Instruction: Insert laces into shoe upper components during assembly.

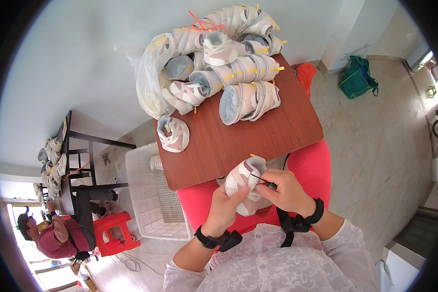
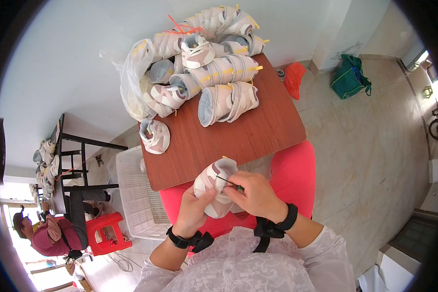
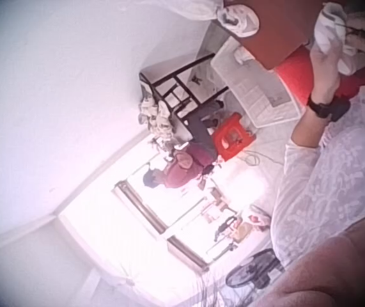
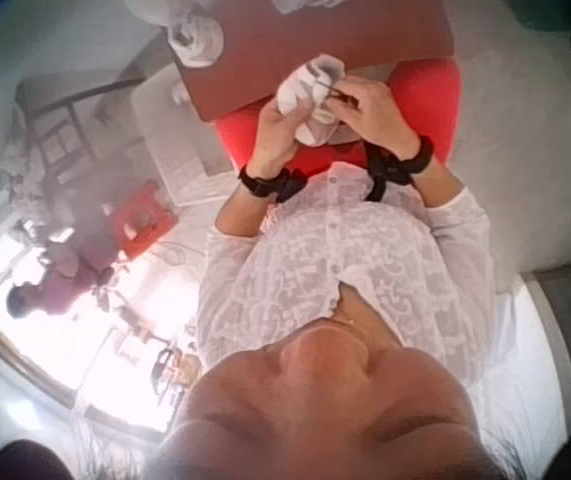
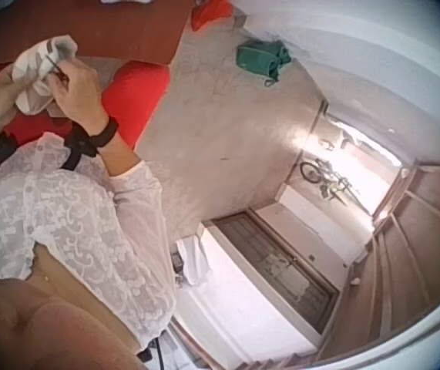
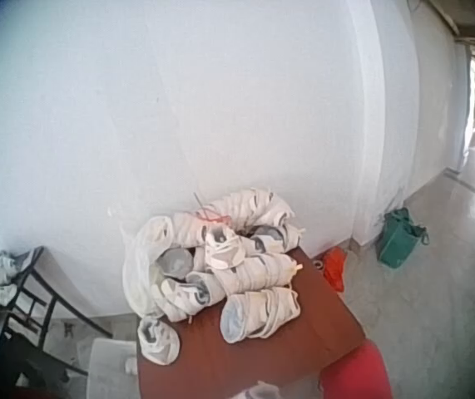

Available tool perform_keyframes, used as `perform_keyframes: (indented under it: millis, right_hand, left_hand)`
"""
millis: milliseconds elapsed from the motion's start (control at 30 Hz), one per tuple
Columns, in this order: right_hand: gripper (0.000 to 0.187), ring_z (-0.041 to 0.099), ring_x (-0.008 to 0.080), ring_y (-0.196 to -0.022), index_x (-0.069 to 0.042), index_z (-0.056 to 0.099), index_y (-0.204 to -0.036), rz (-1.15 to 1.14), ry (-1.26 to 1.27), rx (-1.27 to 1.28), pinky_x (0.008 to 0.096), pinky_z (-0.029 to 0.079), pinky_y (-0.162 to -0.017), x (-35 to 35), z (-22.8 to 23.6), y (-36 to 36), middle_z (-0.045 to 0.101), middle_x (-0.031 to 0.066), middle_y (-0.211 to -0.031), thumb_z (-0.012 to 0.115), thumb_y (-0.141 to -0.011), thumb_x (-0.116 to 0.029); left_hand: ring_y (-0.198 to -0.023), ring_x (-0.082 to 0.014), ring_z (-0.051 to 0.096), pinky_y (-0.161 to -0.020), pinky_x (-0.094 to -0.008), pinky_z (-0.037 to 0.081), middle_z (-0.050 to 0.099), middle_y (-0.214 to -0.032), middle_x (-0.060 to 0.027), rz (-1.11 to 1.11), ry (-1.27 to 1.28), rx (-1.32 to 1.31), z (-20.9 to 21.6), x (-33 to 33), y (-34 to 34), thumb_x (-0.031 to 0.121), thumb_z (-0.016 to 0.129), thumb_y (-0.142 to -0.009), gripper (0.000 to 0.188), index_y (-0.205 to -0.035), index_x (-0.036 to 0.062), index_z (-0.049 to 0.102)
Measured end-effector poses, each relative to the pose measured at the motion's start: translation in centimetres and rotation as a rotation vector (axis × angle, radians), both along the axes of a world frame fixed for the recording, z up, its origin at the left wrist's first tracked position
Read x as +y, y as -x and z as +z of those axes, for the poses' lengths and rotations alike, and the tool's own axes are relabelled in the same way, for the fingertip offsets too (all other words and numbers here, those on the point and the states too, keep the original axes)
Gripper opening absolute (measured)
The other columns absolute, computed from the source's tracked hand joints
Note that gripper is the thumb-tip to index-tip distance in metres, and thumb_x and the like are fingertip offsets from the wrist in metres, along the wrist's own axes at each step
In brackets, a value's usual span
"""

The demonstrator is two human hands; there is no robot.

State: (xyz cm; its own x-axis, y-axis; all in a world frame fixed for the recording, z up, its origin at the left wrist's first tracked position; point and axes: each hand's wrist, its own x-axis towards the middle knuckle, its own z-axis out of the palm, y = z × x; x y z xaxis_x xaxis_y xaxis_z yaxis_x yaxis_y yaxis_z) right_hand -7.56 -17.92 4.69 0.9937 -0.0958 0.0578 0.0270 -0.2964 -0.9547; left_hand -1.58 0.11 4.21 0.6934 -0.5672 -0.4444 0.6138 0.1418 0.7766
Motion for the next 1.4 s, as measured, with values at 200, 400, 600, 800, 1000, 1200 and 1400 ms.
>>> perform_keyframes:
  millis: [200, 400, 600, 800, 1000, 1200, 1400]
  right_hand:
    - [0.011, 0.059, 0.03, -0.063, 0.0, 0.059, -0.083, -0.088, 0.027, -0.017, 0.0357, 0.045, -0.055, 1.0, 0.3, 0.3, 0.058, 0.0142, -0.074, 0.063, -0.079, -0.01]
    - [0.01, 0.053, 0.0217, -0.056, 0.001, 0.058, -0.082, -0.136, 0.013, -0.098, 0.0314, 0.041, -0.051, 1.6, 0.3, 0.5, 0.054, 0.0106, -0.069, 0.064, -0.078, -0.005]
    - [0.013, 0.057, 0.0249, -0.055, -0.004, 0.063, -0.092, -0.318, 0.28, -0.193, 0.0329, 0.044, -0.047, 1.7, 1.6, 1.9, 0.057, 0.0095, -0.074, 0.064, -0.082, -0.011]
    - [0.01, 0.056, 0.0233, -0.052, -0.007, 0.06, -0.089, -0.245, 0.406, -0.187, 0.0329, 0.042, -0.043, 2.5, 2.0, 2.1, 0.054, 0.0039, -0.073, 0.064, -0.081, -0.011]
    - [0.011, 0.055, 0.0227, -0.051, -0.008, 0.057, -0.083, -0.175, 0.567, -0.219, 0.0339, 0.041, -0.043, 2.5, 2.1, 2.2, 0.048, 0.0046, -0.069, 0.065, -0.077, -0.009]
    - [0.012, 0.055, 0.0215, -0.053, -0.009, 0.056, -0.079, -0.211, 0.58, -0.277, 0.0337, 0.041, -0.043, 2.6, 1.9, 2.0, 0.047, 0.0044, -0.069, 0.066, -0.074, -0.008]
    - [0.01, 0.057, 0.024, -0.055, -0.008, 0.056, -0.079, -0.189, 0.483, -0.199, 0.0347, 0.043, -0.046, 2.7, 2.1, 2.0, 0.05, 0.0058, -0.069, 0.065, -0.076, -0.007]
  left_hand:
    - [-0.096, -0.015, 0.062, -0.085, -0.0309, 0.05, 0.064, -0.108, -0.0083, -0.065, -0.12, -0.146, 0.4, -0.1, 0.1, 0.004, 0.067, -0.084, 0.034, -0.116, -0.0024, 0.057]
    - [-0.091, -0.0141, 0.063, -0.081, -0.0295, 0.051, 0.066, -0.103, -0.0075, -0.003, -0.186, -0.16, 0.4, -0.4, 0.7, 0.002, 0.065, -0.084, 0.029, -0.112, -0.0023, 0.06]
    - [-0.087, -0.0119, 0.063, -0.077, -0.0274, 0.051, 0.067, -0.099, -0.007, 0.098, -0.182, -0.18, 0.2, -0.3, 0.8, 0.007, 0.066, -0.086, 0.024, -0.107, -0.003, 0.063]
    - [-0.086, -0.0118, 0.063, -0.077, -0.0273, 0.051, 0.067, -0.099, -0.0069, 0.126, -0.198, -0.181, 0.1, -0.2, 0.8, 0.008, 0.066, -0.085, 0.025, -0.107, -0.0027, 0.063]
    - [-0.085, -0.0107, 0.062, -0.075, -0.0268, 0.05, 0.067, -0.097, -0.0057, 0.128, -0.212, -0.192, 0.6, -0.2, 1.0, 0.008, 0.067, -0.085, 0.024, -0.106, -0.0022, 0.064]
    - [-0.084, -0.0093, 0.061, -0.074, -0.0255, 0.05, 0.067, -0.096, -0.0045, 0.143, -0.203, -0.221, 0.4, -0.1, 1.1, 0.007, 0.066, -0.086, 0.022, -0.105, -0.0018, 0.064]
    - [-0.084, -0.009, 0.061, -0.073, -0.0253, 0.05, 0.067, -0.095, -0.0041, 0.139, -0.219, -0.258, 0.6, -0.1, 1.2, 0.007, 0.066, -0.086, 0.021, -0.105, -0.002, 0.064]
